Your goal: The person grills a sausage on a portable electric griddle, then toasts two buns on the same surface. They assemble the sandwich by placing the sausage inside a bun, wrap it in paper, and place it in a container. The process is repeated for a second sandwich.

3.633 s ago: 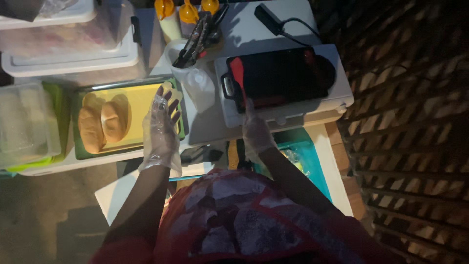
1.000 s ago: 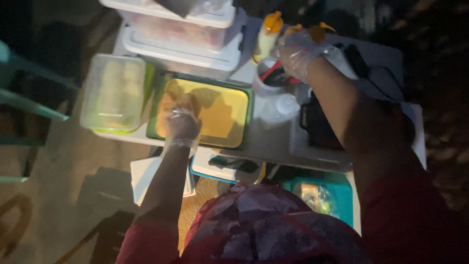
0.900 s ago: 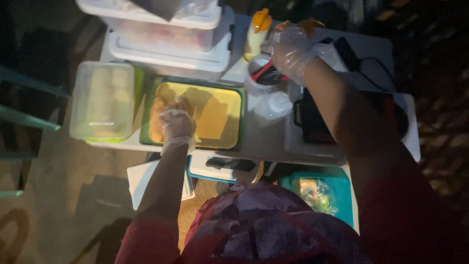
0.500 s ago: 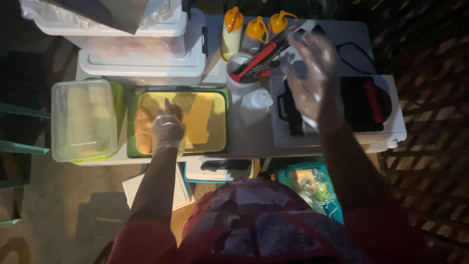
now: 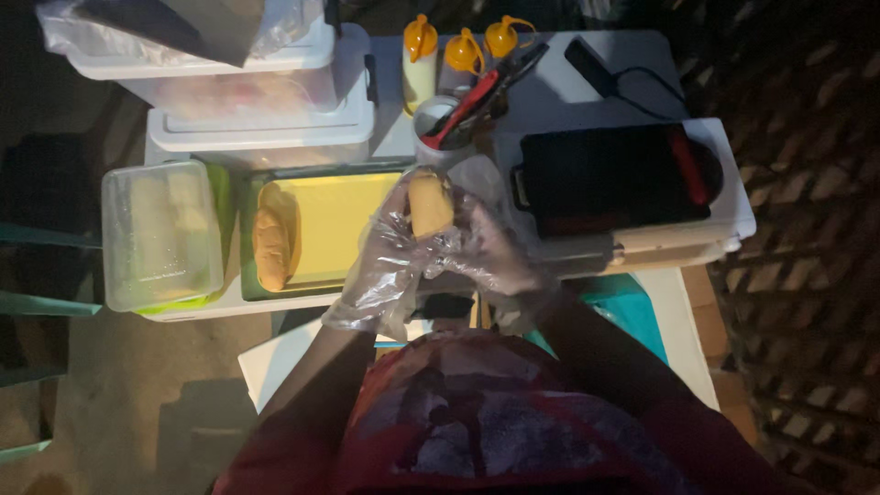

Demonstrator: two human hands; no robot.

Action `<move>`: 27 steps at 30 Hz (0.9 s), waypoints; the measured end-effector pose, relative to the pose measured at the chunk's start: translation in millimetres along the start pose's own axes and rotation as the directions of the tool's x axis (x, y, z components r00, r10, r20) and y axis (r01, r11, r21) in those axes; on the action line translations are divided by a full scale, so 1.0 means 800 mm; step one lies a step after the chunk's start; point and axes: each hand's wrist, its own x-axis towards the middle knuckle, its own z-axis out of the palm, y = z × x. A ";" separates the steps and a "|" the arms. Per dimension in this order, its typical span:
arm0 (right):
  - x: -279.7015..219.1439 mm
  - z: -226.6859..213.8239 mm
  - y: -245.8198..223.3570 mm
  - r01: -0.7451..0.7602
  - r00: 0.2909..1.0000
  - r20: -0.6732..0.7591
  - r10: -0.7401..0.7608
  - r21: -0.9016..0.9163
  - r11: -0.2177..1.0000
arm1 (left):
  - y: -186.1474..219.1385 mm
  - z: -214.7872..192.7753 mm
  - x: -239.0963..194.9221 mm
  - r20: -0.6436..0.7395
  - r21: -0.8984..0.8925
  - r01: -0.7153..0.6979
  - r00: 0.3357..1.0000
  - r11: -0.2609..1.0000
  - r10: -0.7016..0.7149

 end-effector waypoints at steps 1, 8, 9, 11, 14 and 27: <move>-0.002 -0.008 0.003 0.031 0.998 0.047 -0.031 0.012 0.999 | 0.000 0.001 0.000 0.023 0.059 -0.015 1.000 0.998 0.014; -0.019 -0.026 0.019 0.070 0.975 0.193 -0.109 0.197 0.978 | -0.004 -0.007 -0.016 0.226 0.039 0.017 0.974 0.999 -0.025; -0.022 -0.026 0.019 0.119 0.964 0.210 -0.162 0.204 0.972 | -0.004 -0.008 -0.015 0.208 0.135 -0.009 0.978 0.991 -0.020; -0.031 -0.025 0.017 0.090 0.987 0.134 -0.089 0.003 0.996 | -0.006 -0.009 -0.017 0.167 0.321 -0.049 0.986 0.946 -0.005; -0.039 -0.026 0.004 0.120 0.983 0.141 -0.117 -0.013 0.993 | -0.011 -0.008 -0.018 0.319 0.150 -0.158 0.942 0.976 0.103; -0.040 -0.029 -0.002 -0.034 0.999 -0.032 0.039 0.135 0.990 | -0.038 -0.007 -0.014 0.177 -0.030 0.068 0.982 0.997 -0.061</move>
